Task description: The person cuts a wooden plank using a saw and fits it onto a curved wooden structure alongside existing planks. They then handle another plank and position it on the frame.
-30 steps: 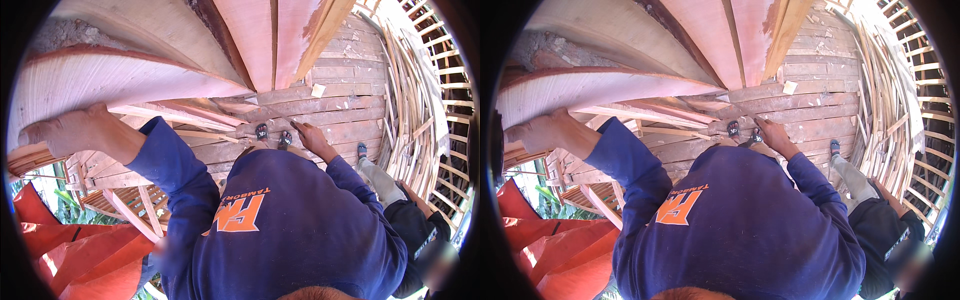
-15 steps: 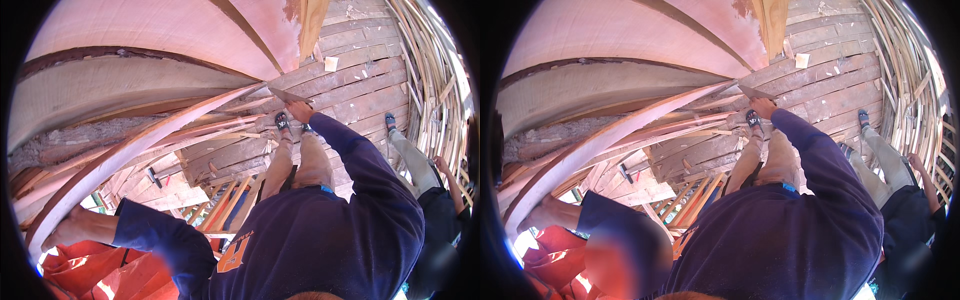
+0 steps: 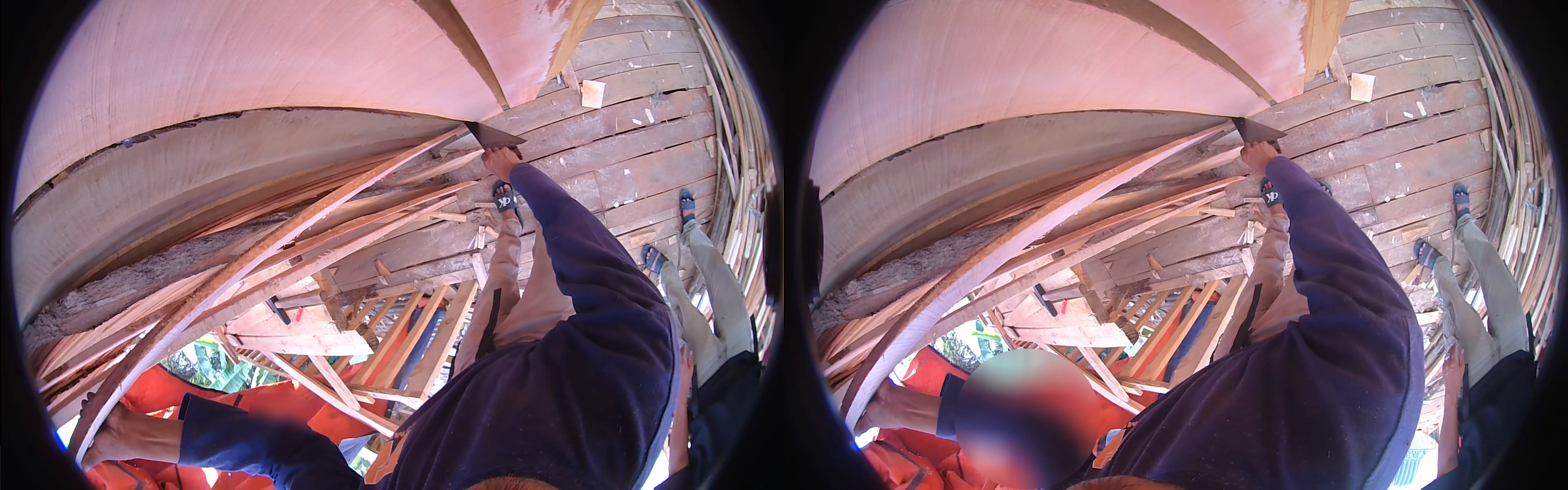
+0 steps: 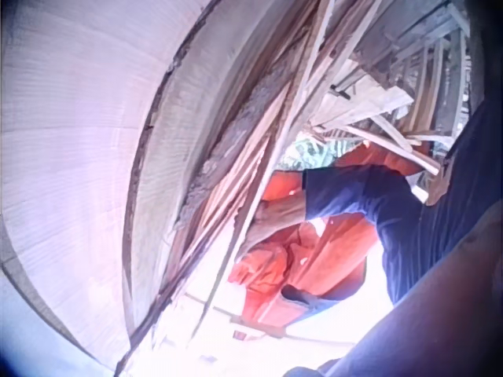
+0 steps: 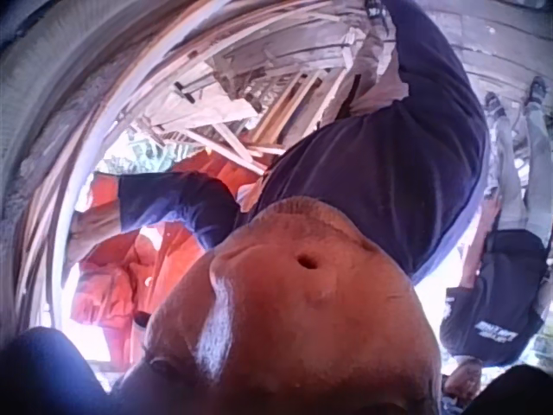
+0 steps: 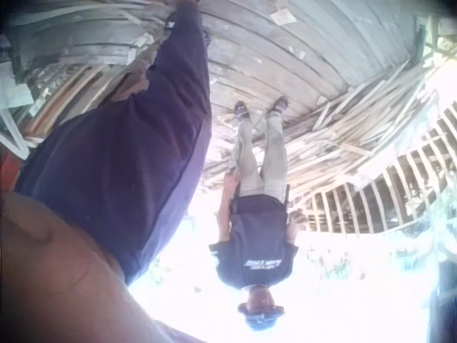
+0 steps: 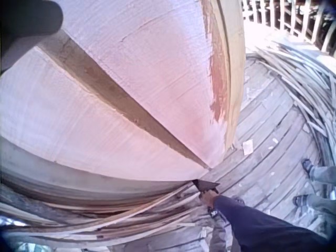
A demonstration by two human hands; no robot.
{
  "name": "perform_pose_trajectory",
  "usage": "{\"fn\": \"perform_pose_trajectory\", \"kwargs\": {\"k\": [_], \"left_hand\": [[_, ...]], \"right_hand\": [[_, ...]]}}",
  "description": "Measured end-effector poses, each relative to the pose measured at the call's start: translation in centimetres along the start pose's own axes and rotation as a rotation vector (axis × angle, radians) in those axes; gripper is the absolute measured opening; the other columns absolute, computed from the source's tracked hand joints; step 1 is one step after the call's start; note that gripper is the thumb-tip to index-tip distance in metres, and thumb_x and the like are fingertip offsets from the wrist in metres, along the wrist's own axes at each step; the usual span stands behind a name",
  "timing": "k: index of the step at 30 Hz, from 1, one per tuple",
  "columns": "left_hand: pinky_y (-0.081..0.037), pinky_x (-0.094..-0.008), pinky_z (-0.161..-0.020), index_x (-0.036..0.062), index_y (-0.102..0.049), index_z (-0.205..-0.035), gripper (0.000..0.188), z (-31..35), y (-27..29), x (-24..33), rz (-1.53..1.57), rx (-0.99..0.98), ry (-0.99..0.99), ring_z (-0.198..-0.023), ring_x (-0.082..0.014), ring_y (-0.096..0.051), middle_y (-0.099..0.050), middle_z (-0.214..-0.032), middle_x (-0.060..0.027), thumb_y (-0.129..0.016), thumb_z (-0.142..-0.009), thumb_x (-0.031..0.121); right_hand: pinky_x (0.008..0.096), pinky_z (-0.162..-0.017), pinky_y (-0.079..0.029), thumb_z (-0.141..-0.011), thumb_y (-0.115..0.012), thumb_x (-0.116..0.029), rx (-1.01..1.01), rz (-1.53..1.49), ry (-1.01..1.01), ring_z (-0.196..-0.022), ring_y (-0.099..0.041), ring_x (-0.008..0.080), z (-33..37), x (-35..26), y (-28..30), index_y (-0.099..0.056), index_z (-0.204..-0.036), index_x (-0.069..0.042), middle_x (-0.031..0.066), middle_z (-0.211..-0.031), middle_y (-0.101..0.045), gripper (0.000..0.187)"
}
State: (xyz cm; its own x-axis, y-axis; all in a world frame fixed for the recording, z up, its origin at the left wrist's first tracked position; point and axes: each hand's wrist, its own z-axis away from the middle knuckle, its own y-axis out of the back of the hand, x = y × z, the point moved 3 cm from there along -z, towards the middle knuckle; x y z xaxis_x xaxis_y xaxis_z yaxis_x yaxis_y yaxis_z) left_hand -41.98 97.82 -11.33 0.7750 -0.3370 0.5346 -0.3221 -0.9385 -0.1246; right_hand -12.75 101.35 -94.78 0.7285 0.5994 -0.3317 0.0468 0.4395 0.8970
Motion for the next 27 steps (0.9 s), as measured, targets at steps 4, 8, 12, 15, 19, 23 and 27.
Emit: {"fn": "perform_pose_trajectory", "kwargs": {"k": [4,8,12,15,19,23,27], "left_hand": [[-0.05,-0.0473,-0.06,-0.0009,-0.048,-0.074,0.063,-1.4,0.7,-0.2,0.013,0.032,0.015,-0.061,-0.0322,-0.055,-0.049,-0.065,-0.0167,-0.055,-0.077,0.061],[-0.05,-0.0475,-0.061,-0.0023,-0.047,-0.076,0.066,-1.1,0.1,-0.1,0.045,0.027,0.029,-0.061,-0.0316,-0.055,-0.05,-0.067,-0.0174,-0.056,-0.076,0.064],[-0.048,-0.0519,-0.071,0.001,-0.049,-0.09,0.067,-3.3,-0.2,-1.0,0.149,-0.012,0.029,-0.076,-0.0326,-0.053,-0.052,-0.088,-0.0171,-0.054,-0.076,0.066],[-0.045,-0.059,-0.088,0.0066,-0.055,-0.11,0.069,-2.3,-0.2,-2.0,0.141,-0.008,0.103,-0.104,-0.0357,-0.053,-0.054,-0.118,-0.0143,-0.05,-0.078,0.067],[-0.046,-0.0579,-0.091,0.0085,-0.049,-0.124,0.07,2.8,-2.3,-3.2,0.175,-0.043,0.079,-0.104,-0.0338,-0.055,-0.052,-0.122,-0.014,-0.047,-0.083,0.066],[-0.047,-0.0588,-0.093,0.0071,-0.047,-0.128,0.067,5.6,-3.6,-4.4,0.245,-0.089,0.128,-0.113,-0.035,-0.055,-0.054,-0.127,-0.0164,-0.032,-0.092,0.061],[-0.045,-0.0599,-0.095,0.0064,-0.042,-0.133,0.067,6.5,-4.4,-3.7,0.271,-0.131,0.126,-0.116,-0.0364,-0.054,-0.052,-0.13,-0.0154,-0.031,-0.094,0.059]], "right_hand": [[0.0437,-0.074,-0.054,-0.08,-0.056,-0.007,-0.028,-0.073,-0.027,-0.094,-0.064,0.031,-2.0,-0.1,-0.4,-0.062,-0.095,-0.001,0.0172,-0.1,-0.063,0.017],[0.042,-0.074,-0.054,-0.072,-0.061,-0.002,-0.09,-0.231,0.055,-0.088,-0.066,0.0356,-4.1,1.0,-0.3,-0.067,-0.086,-0.001,0.0208,-0.089,-0.067,0.016],[0.0435,-0.075,-0.054,-0.072,-0.06,0.0,-0.079,-0.218,0.011,-0.091,-0.065,0.0356,-3.9,2.1,1.3,-0.067,-0.089,0.0,0.0191,-0.091,-0.067,0.018],[0.0439,-0.074,-0.053,-0.074,-0.058,0.001,0.083,-0.304,-0.035,-0.091,-0.064,0.0359,-0.8,2.6,3.5,-0.065,-0.091,0.0,0.0202,-0.092,-0.065,0.019],[0.0456,-0.072,-0.052,-0.078,-0.054,-0.002,0.146,-0.401,-0.147,-0.088,-0.063,0.0394,5.5,2.8,5.9,-0.06,-0.095,0.001,0.0231,-0.092,-0.063,0.018],[0.0483,-0.07,-0.049,-0.08,-0.052,-0.006,0.235,-0.478,-0.276,-0.084,-0.062,0.0421,12.8,2.2,7.3,-0.057,-0.095,0.0,0.0243,-0.089,-0.063,0.017],[0.0495,-0.069,-0.048,-0.078,-0.052,-0.006,0.069,-0.447,-0.352,-0.082,-0.061,0.0428,19.9,1.6,8.5,-0.057,-0.094,-0.001,0.0247,-0.085,-0.062,0.018]]}}
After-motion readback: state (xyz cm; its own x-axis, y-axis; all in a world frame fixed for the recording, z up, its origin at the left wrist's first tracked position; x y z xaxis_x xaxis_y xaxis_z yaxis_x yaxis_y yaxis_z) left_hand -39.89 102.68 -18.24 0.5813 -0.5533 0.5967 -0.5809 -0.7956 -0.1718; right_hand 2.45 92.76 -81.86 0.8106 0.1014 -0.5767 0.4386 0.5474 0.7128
